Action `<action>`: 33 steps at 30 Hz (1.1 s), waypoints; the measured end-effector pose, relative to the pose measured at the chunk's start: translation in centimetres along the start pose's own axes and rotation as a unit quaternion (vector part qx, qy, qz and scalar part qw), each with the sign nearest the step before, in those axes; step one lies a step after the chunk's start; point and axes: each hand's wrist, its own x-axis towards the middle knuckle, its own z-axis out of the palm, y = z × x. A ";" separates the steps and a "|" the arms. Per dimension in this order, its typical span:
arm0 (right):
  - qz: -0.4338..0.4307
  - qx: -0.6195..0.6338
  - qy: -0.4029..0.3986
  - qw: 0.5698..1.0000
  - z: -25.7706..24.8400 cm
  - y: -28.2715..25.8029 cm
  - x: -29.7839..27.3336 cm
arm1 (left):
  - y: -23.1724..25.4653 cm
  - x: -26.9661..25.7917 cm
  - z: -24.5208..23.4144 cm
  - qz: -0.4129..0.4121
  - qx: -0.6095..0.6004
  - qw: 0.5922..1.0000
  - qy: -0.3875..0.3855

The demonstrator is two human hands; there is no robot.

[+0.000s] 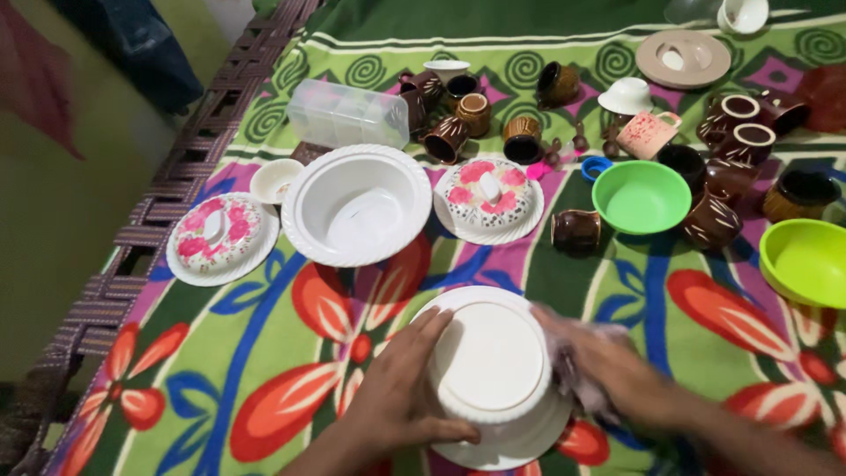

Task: The person wipes the surfaces of two white bowls and a white plate with a cloth, handling each item one at a time and turning them over to wipe all sides.

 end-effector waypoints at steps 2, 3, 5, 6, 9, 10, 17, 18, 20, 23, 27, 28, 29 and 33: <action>-0.060 0.016 0.000 0.998 -1.2 -2.7 6.1 | -0.5 1.6 -0.6 0.033 -0.011 0.999 -0.001; -0.248 -0.048 0.001 0.968 -1.3 -4.2 8.9 | -0.8 2.6 -0.9 0.075 -0.032 0.996 -0.038; -0.130 0.138 -0.083 0.978 -0.6 -6.2 11.5 | -1.0 2.8 -0.9 0.112 -0.057 0.989 -0.075; -0.130 0.139 -0.083 0.978 -0.7 -6.6 11.1 | -1.4 2.6 -1.1 0.094 -0.067 0.991 -0.069; -0.071 0.108 -0.008 0.992 -0.9 -5.8 6.7 | -1.9 -0.8 0.0 -0.037 -0.098 0.994 -0.042; 0.003 0.219 -0.001 0.976 -0.5 -5.2 4.1 | -1.7 -2.1 0.5 -0.148 -0.114 0.982 -0.020; -0.001 0.237 -0.004 0.972 1.0 -5.6 2.3 | 1.7 -0.8 4.0 -0.119 -0.179 0.976 -0.024; 0.092 0.255 -0.006 0.963 0.9 -6.0 4.3 | 1.7 0.3 3.8 -0.105 -0.182 0.977 -0.025; 0.118 0.288 -0.060 0.948 0.9 -6.4 7.7 | 0.9 2.0 3.2 -0.092 -0.184 0.978 -0.024; -0.057 0.113 -0.055 0.990 0.6 -5.7 8.1 | -1.2 2.9 2.6 -0.037 -0.283 0.956 -0.070; -0.061 0.204 -0.013 0.977 0.7 -3.6 0.9 | -1.0 -3.4 9.0 -0.057 -0.226 0.970 0.077; -0.073 0.256 -0.043 0.963 0.7 -3.4 -0.8 | -1.2 -4.1 10.4 -0.021 -0.265 0.957 0.118; -0.076 0.256 -0.044 0.963 0.9 -3.3 -1.8 | -1.6 -4.0 11.4 -0.020 -0.262 0.957 0.120; -0.007 0.234 -0.035 0.972 0.7 -2.8 -0.2 | -1.1 -3.4 10.6 -0.034 -0.162 0.977 0.133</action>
